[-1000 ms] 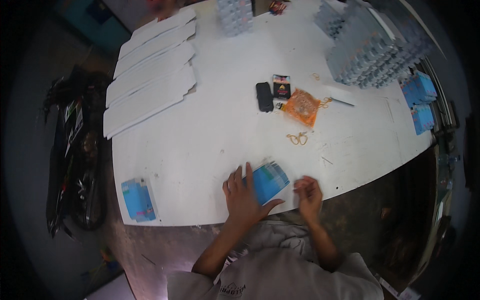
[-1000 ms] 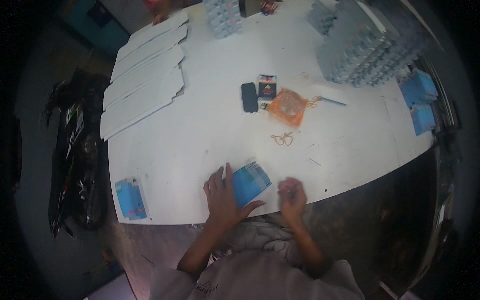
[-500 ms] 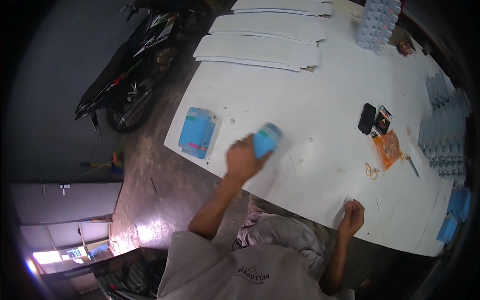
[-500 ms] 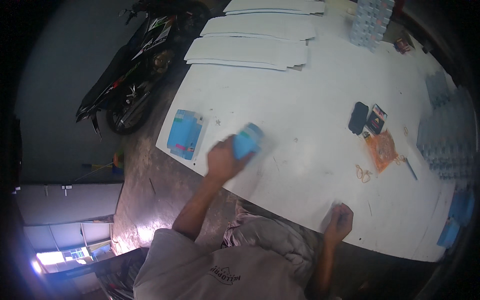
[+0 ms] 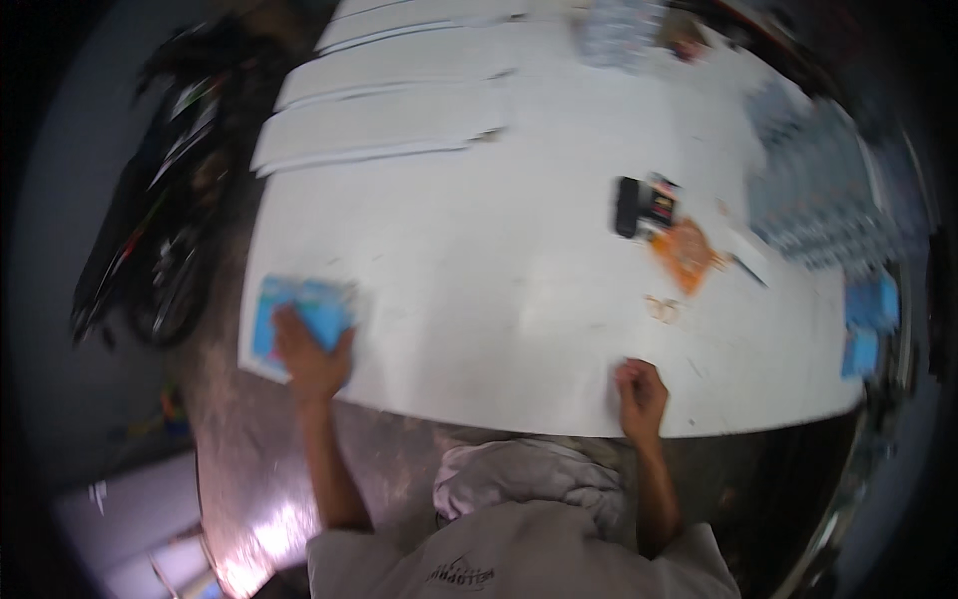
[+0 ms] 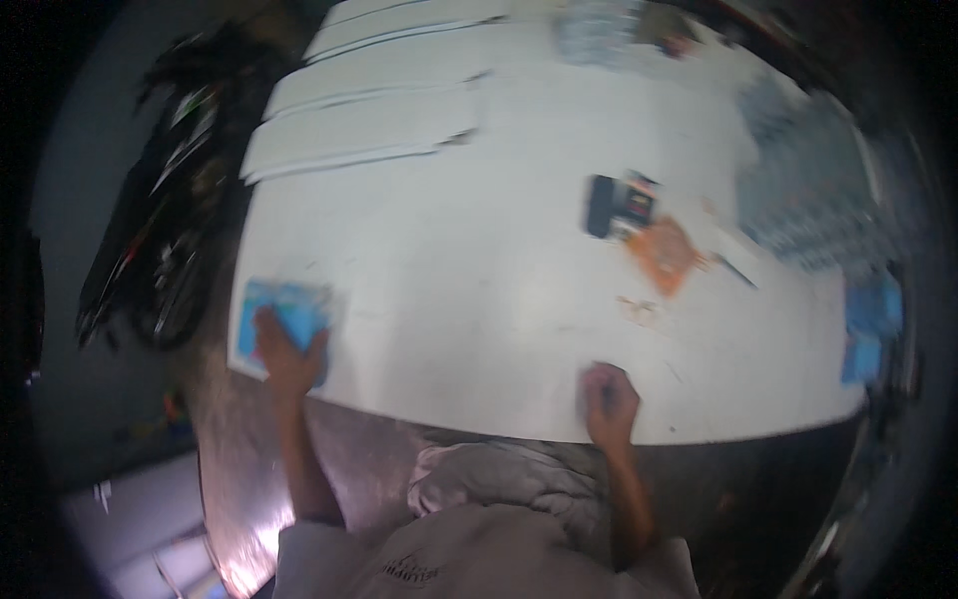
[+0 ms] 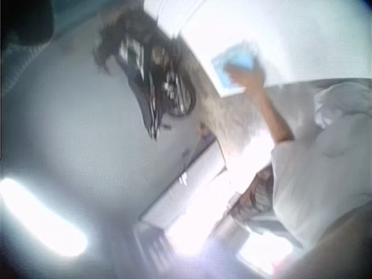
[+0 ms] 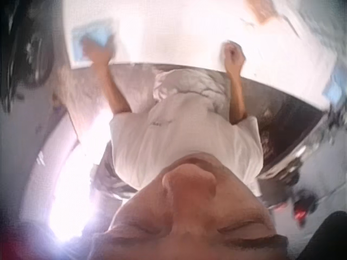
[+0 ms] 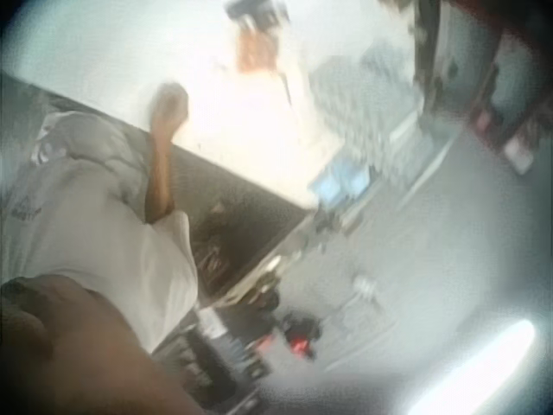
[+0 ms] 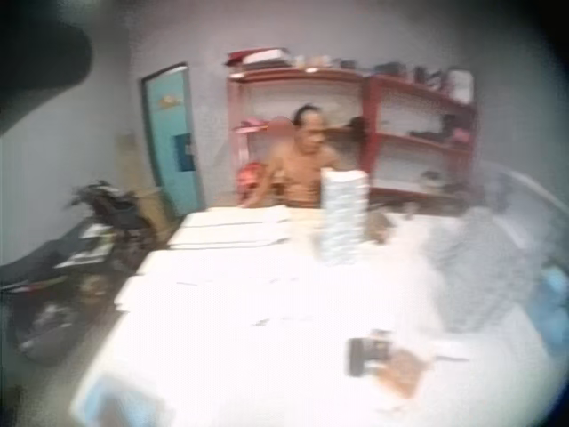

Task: The person inserts blue face masks into white cardboard sleeves one by one, then stacks the completed units and secures the stack with a rubber band. The person also handles white cardboard pieces and a rubber band during the process.

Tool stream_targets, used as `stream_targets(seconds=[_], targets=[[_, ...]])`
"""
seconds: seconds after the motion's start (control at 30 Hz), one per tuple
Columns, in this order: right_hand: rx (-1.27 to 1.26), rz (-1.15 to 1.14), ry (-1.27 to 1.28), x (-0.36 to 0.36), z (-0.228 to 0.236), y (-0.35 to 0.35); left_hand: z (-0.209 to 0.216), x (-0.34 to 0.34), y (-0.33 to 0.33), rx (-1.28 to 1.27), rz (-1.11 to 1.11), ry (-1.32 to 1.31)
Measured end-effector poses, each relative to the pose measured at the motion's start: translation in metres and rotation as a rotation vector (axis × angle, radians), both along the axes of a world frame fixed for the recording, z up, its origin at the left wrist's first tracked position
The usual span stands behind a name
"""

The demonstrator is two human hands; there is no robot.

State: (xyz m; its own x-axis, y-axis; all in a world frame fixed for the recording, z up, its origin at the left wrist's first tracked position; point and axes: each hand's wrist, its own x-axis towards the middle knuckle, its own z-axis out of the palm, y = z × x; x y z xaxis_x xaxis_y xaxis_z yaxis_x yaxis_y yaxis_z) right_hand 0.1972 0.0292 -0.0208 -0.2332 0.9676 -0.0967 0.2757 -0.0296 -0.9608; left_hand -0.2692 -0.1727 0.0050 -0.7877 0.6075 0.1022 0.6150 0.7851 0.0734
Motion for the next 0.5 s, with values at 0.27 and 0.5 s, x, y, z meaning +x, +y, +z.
stream_targets(seconds=[0.27, 0.5], targets=[[0.720, -0.075, -0.713, -0.003, 0.023, 0.075, 0.019, -0.034, -0.019, -0.020, 0.036, -0.057], [0.723, 0.029, -0.869, -0.018, -0.014, 0.190, 0.042, 0.019, -0.003, 0.125, -0.128, 0.019]])
